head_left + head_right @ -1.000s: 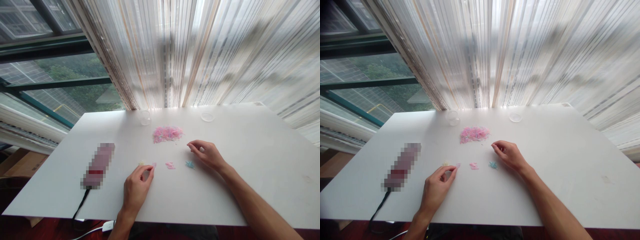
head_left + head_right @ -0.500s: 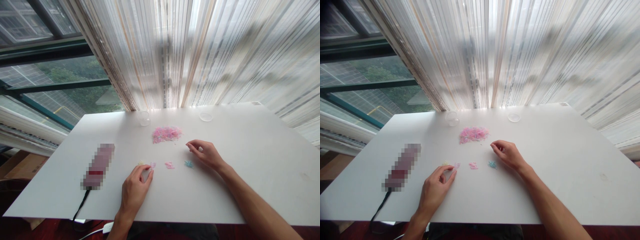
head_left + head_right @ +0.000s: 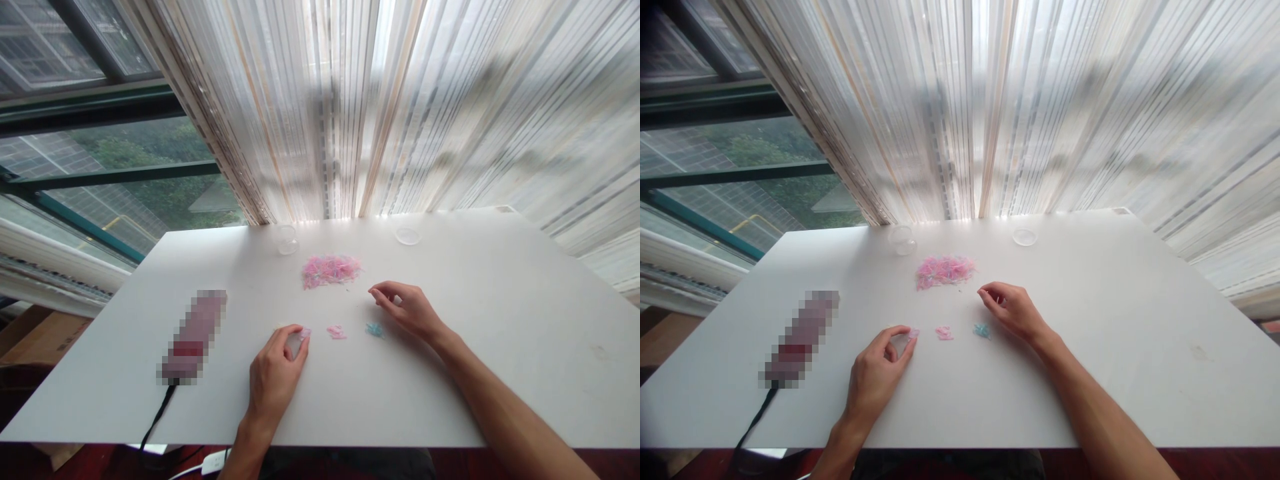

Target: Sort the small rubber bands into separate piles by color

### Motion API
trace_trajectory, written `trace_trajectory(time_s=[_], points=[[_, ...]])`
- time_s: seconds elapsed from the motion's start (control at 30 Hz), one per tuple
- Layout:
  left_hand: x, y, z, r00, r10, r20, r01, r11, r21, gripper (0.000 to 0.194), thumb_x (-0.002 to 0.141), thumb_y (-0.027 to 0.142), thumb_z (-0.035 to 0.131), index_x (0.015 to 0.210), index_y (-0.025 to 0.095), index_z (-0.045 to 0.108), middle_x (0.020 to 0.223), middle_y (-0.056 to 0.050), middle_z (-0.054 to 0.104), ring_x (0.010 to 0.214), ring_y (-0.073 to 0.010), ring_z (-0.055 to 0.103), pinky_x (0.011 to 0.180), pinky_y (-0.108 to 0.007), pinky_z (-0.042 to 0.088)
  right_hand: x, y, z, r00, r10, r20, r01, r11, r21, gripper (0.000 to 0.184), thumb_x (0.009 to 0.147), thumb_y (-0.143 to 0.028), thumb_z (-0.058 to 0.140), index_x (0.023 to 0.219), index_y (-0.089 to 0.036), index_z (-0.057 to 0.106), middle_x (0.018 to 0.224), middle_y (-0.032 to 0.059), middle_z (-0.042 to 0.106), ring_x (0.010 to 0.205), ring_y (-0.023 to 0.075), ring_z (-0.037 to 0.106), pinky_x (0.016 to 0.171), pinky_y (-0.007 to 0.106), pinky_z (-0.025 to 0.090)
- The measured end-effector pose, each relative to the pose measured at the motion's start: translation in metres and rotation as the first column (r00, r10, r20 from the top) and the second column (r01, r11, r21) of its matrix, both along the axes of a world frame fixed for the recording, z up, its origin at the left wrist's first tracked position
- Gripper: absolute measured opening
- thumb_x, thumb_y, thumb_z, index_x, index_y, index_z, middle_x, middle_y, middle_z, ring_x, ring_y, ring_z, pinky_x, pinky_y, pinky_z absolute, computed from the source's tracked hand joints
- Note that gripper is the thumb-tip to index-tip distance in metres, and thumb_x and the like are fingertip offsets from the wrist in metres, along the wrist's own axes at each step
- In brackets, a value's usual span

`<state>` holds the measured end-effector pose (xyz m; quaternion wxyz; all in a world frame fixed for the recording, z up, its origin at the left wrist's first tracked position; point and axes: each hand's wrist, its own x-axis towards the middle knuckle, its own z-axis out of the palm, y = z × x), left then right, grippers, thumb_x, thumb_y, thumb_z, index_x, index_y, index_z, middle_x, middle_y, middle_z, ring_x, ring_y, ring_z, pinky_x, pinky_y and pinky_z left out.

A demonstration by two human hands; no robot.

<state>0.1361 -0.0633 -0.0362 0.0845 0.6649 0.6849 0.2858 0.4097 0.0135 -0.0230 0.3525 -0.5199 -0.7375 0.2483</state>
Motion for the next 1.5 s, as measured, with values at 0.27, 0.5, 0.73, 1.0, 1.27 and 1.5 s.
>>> trace_trajectory(time_s=[0.27, 0.5, 0.73, 1.0, 1.27, 1.5], points=[[0.001, 0.0, -0.001, 0.999, 0.041, 0.0, -0.04, 0.998, -0.049, 0.02, 0.086, 0.038, 0.063, 0.097, 0.023, 0.071, 0.053, 0.006, 0.052, 0.049, -0.0135, 0.056, 0.054, -0.023, 0.041, 0.0, 0.0, -0.001, 1.0, -0.002, 0.006, 0.002, 1.0, -0.007, 0.028, 0.095, -0.039, 0.052, 0.085, -0.02, 0.07, 0.071, 0.0015, 0.07, 0.06, 0.0146, 0.058, 0.061, 0.026, 0.048], [0.002, 0.0, -0.003, 0.998, 0.054, 0.015, -0.054, 0.998, -0.034, 0.018, 0.085, 0.038, 0.064, 0.094, 0.024, 0.071, 0.054, 0.007, 0.054, 0.049, -0.0128, 0.055, 0.054, -0.023, 0.04, 0.0, 0.001, -0.003, 1.0, -0.004, 0.004, 0.004, 1.0, -0.018, 0.028, 0.094, -0.04, 0.053, 0.085, -0.02, 0.07, 0.071, 0.0011, 0.07, 0.059, 0.0139, 0.057, 0.06, 0.025, 0.047], [-0.001, 0.005, 0.012, 0.998, -0.054, 0.045, 0.051, 0.997, 0.058, 0.018, 0.086, 0.036, 0.062, 0.096, 0.022, 0.07, 0.061, 0.005, 0.059, 0.049, -0.0115, 0.054, 0.057, -0.023, 0.044, 0.001, 0.002, -0.003, 1.0, -0.002, -0.004, 0.002, 1.0, -0.023, 0.027, 0.094, -0.038, 0.053, 0.086, -0.02, 0.07, 0.071, 0.0012, 0.069, 0.059, 0.0137, 0.055, 0.06, 0.025, 0.047], [-0.005, 0.051, 0.066, 0.987, -0.163, -0.016, 0.163, 0.977, 0.139, 0.014, 0.089, 0.032, 0.061, 0.09, 0.023, 0.071, 0.07, 0.004, 0.068, 0.052, -0.0103, 0.055, 0.06, -0.022, 0.043, 0.001, 0.002, -0.005, 1.0, -0.009, -0.007, 0.009, 1.0, -0.02, 0.027, 0.094, -0.039, 0.053, 0.086, -0.02, 0.07, 0.07, 0.0011, 0.069, 0.059, 0.0137, 0.055, 0.06, 0.025, 0.047], [0.007, 0.121, 0.07, 0.907, -0.386, -0.167, 0.353, 0.914, -0.198, 0.028, 0.088, 0.038, 0.06, 0.112, 0.027, 0.068, 0.11, 0.0, 0.072, 0.071, -0.0156, 0.066, 0.067, -0.027, 0.048, 0.002, 0.003, -0.006, 1.0, -0.007, -0.015, 0.007, 1.0, -0.03, 0.027, 0.094, -0.039, 0.053, 0.086, -0.02, 0.07, 0.071, 0.0012, 0.069, 0.06, 0.0144, 0.056, 0.06, 0.026, 0.046], [0.043, 0.149, 0.066, 0.831, -0.514, -0.212, 0.468, 0.853, -0.232, 0.029, 0.091, 0.04, 0.056, 0.114, 0.027, 0.068, 0.116, -0.001, 0.07, 0.095, -0.0204, 0.068, 0.078, -0.028, 0.053, 0.001, 0.004, -0.008, 1.0, 0.021, -0.022, -0.022, 0.999, -0.031, 0.026, 0.095, -0.037, 0.052, 0.086, -0.02, 0.07, 0.071, 0.0007, 0.068, 0.06, 0.0138, 0.056, 0.059, 0.025, 0.045]])
